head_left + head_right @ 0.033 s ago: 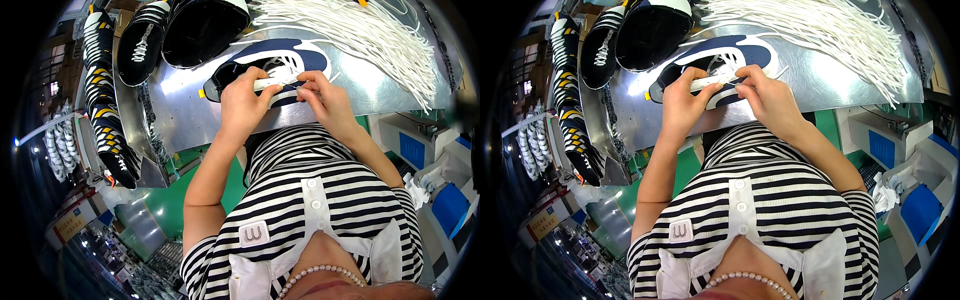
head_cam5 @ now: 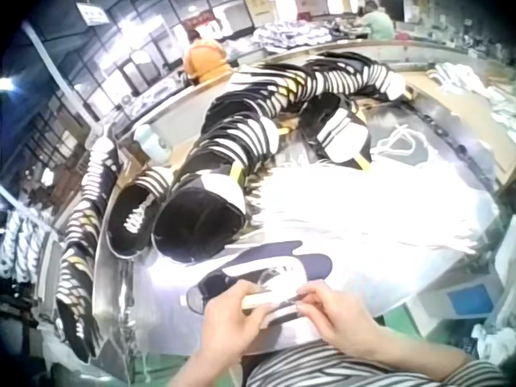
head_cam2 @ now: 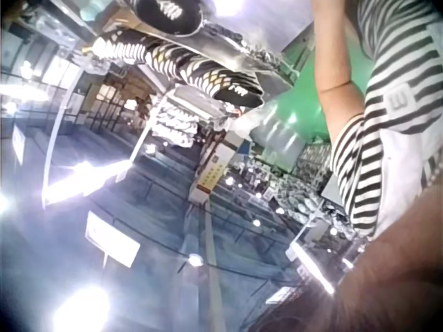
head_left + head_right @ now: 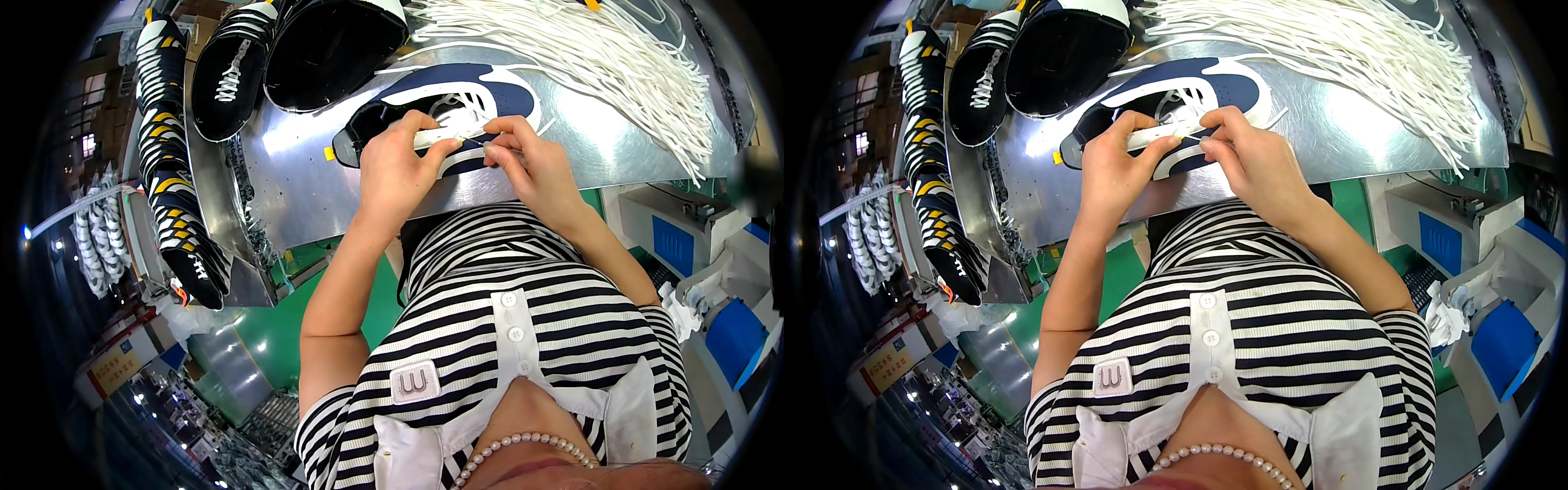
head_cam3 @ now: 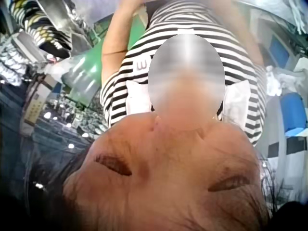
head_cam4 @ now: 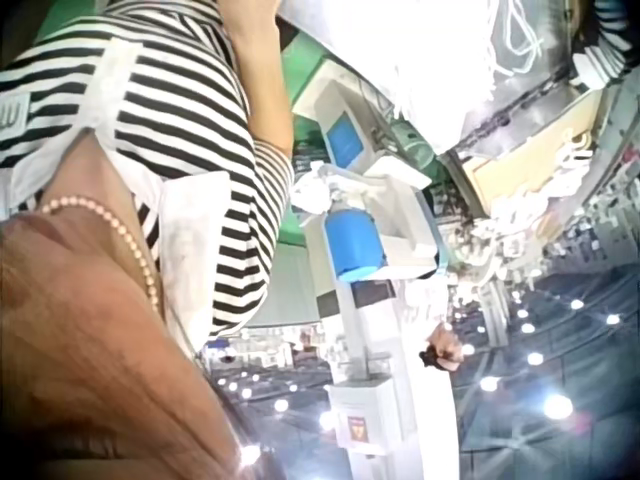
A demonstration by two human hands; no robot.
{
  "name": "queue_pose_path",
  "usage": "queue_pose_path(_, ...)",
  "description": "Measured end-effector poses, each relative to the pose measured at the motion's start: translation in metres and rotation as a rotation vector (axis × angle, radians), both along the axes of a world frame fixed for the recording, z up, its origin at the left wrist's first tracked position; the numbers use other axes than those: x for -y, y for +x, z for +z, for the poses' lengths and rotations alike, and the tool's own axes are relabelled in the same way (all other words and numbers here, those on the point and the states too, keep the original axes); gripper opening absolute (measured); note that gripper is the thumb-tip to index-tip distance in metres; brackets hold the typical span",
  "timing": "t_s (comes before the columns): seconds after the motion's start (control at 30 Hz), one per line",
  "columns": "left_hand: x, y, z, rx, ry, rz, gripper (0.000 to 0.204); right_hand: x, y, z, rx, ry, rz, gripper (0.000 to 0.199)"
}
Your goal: The person laces shoes by hand, threading white laces through eyelets of multiple blue and yellow sneakers on a metal workbench.
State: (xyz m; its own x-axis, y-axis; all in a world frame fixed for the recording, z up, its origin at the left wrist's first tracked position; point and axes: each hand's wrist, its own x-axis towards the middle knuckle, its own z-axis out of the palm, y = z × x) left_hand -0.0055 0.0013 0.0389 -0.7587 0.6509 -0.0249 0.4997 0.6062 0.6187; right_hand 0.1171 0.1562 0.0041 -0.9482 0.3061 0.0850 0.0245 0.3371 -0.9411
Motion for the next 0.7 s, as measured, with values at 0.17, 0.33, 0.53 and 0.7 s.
queue_pose_path(0.17, 0.001, -0.001, -0.001, -0.04, 0.072, -0.063, 0.026, 0.0, -0.006, 0.002, 0.037, -0.047, 0.022, 0.018)
queue_pose_path(0.33, 0.005, 0.004, -0.02, -0.374, 0.205, -0.223, 0.02, 0.009, -0.019, 0.003, 0.14, -0.095, -0.021, 0.017)
queue_pose_path(0.53, 0.012, 0.0, -0.021, -0.351, 0.247, -0.234, 0.019, 0.014, -0.034, -0.012, 0.13, -0.337, 0.006, 0.014)
queue_pose_path(0.7, 0.01, -0.002, -0.021, -0.204, 0.255, -0.248, 0.017, 0.014, -0.049, -0.015, 0.114, -0.177, 0.029, 0.019)
